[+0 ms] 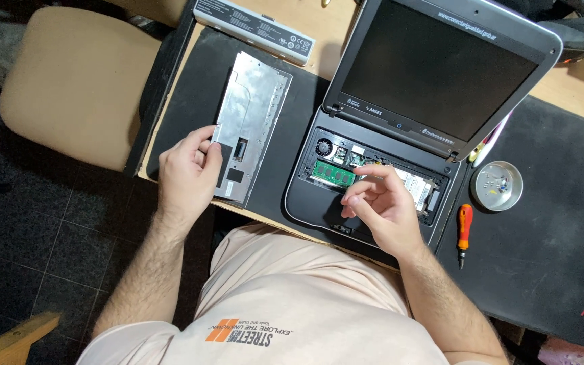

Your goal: Disassembling a laptop to access and remove internal components like the hard drive.

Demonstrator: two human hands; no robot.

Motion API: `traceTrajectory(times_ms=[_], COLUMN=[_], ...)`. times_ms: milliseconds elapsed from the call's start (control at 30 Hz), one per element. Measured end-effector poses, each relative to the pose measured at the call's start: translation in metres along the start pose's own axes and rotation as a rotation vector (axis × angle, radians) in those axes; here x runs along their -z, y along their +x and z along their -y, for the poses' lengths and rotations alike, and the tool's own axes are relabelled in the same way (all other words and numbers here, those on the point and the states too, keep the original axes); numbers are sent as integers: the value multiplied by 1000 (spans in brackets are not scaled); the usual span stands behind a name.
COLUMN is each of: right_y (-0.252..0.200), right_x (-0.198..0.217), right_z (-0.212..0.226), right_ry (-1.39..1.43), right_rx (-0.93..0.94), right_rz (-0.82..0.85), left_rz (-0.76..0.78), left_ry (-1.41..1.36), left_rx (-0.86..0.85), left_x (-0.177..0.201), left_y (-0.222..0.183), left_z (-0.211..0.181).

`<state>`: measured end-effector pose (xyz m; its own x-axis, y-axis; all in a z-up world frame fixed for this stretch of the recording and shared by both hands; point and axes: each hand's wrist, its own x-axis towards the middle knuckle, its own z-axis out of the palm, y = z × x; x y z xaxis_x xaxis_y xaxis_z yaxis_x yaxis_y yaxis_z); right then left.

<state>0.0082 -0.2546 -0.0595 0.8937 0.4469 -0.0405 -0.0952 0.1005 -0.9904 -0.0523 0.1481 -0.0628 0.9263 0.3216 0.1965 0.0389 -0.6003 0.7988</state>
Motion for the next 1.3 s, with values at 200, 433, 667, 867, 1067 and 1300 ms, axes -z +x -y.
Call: traceTrajectory(times_ms=[200,433,667,867,1067,1300], right_y=[-1,-3,-2,-3,-5,-4], right_x=[0,-5,-1,0,-7,-2], right_z=[-5,-1,3,10,33,10], right_ry=[-24,-68,-106,-122,-225,-162], right_rx=[18,25,63,93,57,92], right_rz=[5,16,42,56,81,71], left_rz=[-164,-9,101,233,222,-36], left_ry=[542,590,832,746,614,876], left_rx=[-237,-248,-256,-131,67,-100], left_x=[-6,-21,-20,20,60,36], left_y=[0,-8,0,26,54,40], left_z=[-2,-53,-73,-88,-69,1])
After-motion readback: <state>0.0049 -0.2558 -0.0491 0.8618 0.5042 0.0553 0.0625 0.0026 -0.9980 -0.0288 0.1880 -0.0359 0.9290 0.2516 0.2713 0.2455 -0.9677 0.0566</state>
